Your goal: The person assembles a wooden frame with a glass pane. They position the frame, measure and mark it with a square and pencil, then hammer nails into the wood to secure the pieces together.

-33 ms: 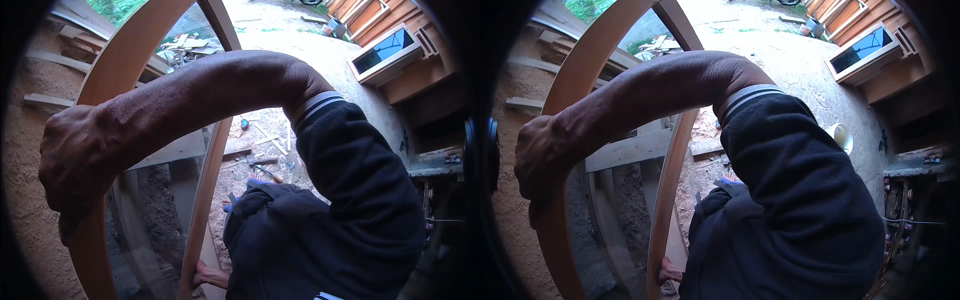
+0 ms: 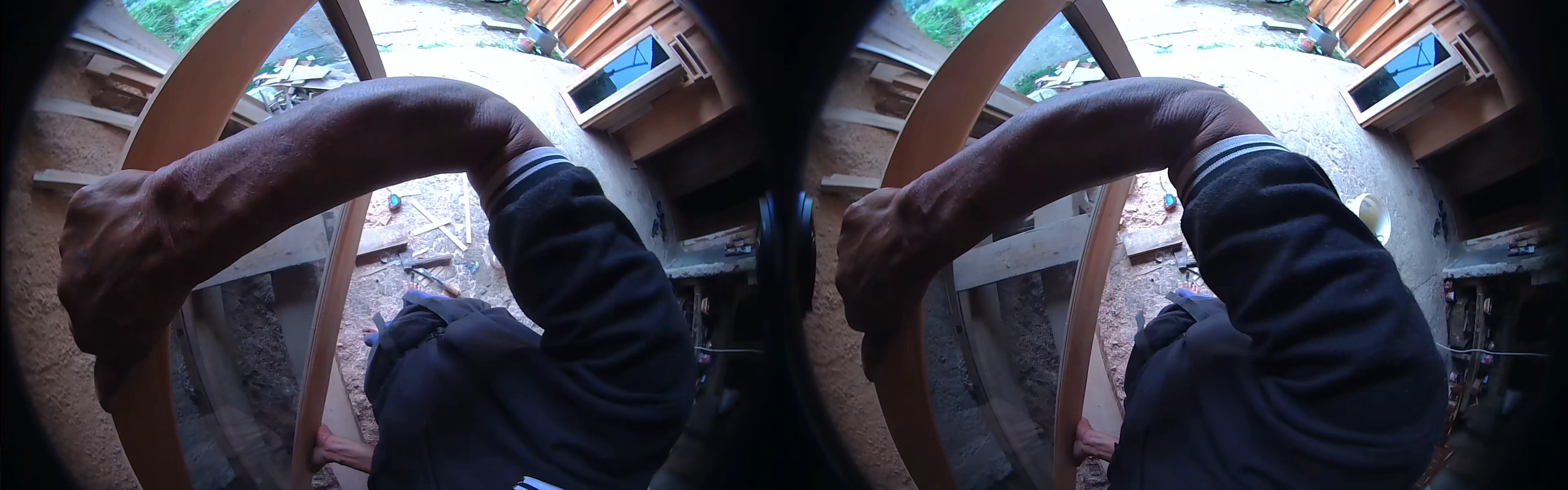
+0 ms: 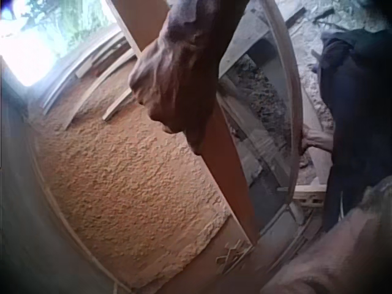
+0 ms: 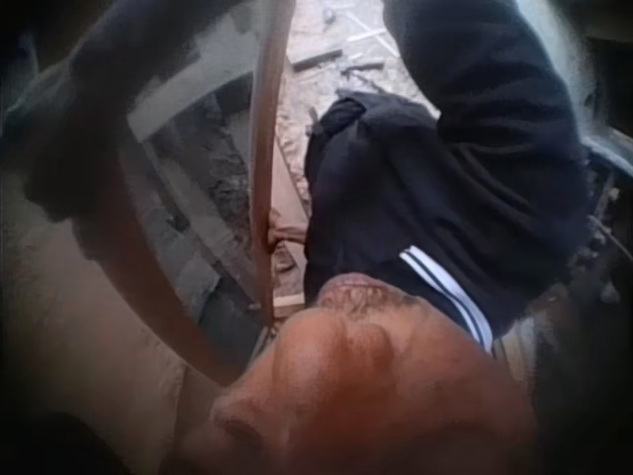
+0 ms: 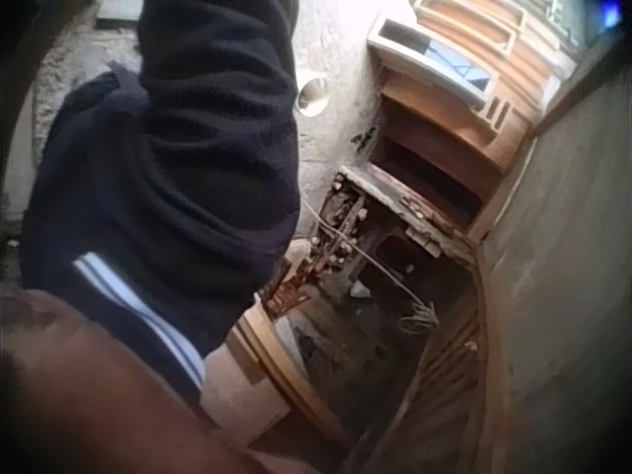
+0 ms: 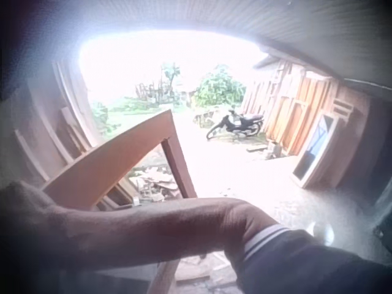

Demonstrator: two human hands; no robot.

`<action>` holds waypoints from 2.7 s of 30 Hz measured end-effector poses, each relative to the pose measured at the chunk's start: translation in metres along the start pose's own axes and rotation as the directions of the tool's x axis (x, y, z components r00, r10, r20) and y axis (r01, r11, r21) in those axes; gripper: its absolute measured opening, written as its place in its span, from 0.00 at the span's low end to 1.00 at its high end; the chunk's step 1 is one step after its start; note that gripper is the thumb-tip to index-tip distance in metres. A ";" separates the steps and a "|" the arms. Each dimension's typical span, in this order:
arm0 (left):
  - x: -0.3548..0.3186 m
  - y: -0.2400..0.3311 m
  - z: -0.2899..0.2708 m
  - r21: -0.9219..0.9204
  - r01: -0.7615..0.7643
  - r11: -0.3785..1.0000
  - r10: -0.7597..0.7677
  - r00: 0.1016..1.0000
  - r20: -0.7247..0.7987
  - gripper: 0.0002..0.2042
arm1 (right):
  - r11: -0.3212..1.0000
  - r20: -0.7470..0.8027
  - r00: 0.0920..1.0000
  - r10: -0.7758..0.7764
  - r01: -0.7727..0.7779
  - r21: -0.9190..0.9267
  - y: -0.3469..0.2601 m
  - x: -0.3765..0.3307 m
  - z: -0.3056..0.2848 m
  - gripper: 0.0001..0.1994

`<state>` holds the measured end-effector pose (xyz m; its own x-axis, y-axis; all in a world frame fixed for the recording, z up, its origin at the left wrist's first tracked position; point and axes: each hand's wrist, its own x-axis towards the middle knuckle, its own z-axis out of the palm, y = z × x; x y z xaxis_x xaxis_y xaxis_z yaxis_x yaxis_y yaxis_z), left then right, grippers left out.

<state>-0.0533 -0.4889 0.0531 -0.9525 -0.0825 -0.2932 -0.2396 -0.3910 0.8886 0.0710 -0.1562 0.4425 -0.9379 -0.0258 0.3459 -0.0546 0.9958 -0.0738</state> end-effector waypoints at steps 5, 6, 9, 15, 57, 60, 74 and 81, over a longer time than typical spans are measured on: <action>-0.020 -0.028 0.090 0.033 -0.021 0.999 0.013 0.974 0.228 0.49 | 0.991 -0.116 0.988 0.106 -0.115 -0.070 0.017 -0.097 -0.039 0.37; -0.029 -0.032 0.113 0.031 -0.021 0.999 0.012 0.964 0.265 0.49 | 0.987 -0.139 0.982 0.124 -0.137 -0.085 0.023 -0.114 -0.047 0.37; -0.045 -0.044 0.177 0.027 -0.036 0.999 0.022 0.925 0.380 0.48 | 0.968 -0.224 0.959 0.175 -0.209 -0.136 0.034 -0.156 -0.059 0.37; -0.091 -0.076 0.295 -0.011 -0.017 1.000 0.020 0.810 0.586 0.48 | 0.873 -0.490 0.859 0.150 -0.347 -0.342 0.051 -0.223 -0.057 0.39; -0.919 -0.598 0.834 0.049 0.126 0.991 -0.111 0.557 0.823 0.46 | 0.754 -0.731 0.639 0.238 -0.596 -0.276 0.597 -0.940 -0.236 0.40; -0.976 -0.643 0.899 0.066 0.143 0.988 -0.134 0.549 0.825 0.46 | 0.783 -0.669 0.702 0.244 -0.550 -0.291 0.673 -0.994 -0.252 0.35; -1.283 -0.819 1.132 0.086 0.108 0.990 -0.126 0.444 0.887 0.45 | 0.733 -0.762 0.575 0.297 -0.649 -0.204 0.946 -1.289 -0.355 0.37; -1.453 -0.893 1.219 0.083 0.111 0.990 -0.123 0.424 0.897 0.45 | 0.728 -0.717 0.587 0.375 -0.665 -0.164 1.058 -1.443 -0.431 0.36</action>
<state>1.3159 1.0975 0.1153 -0.5433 0.8354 0.0832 -0.3589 -0.3207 0.8766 1.5139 0.9727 0.2681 -0.3257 0.4210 0.8465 0.6404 0.7569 -0.1301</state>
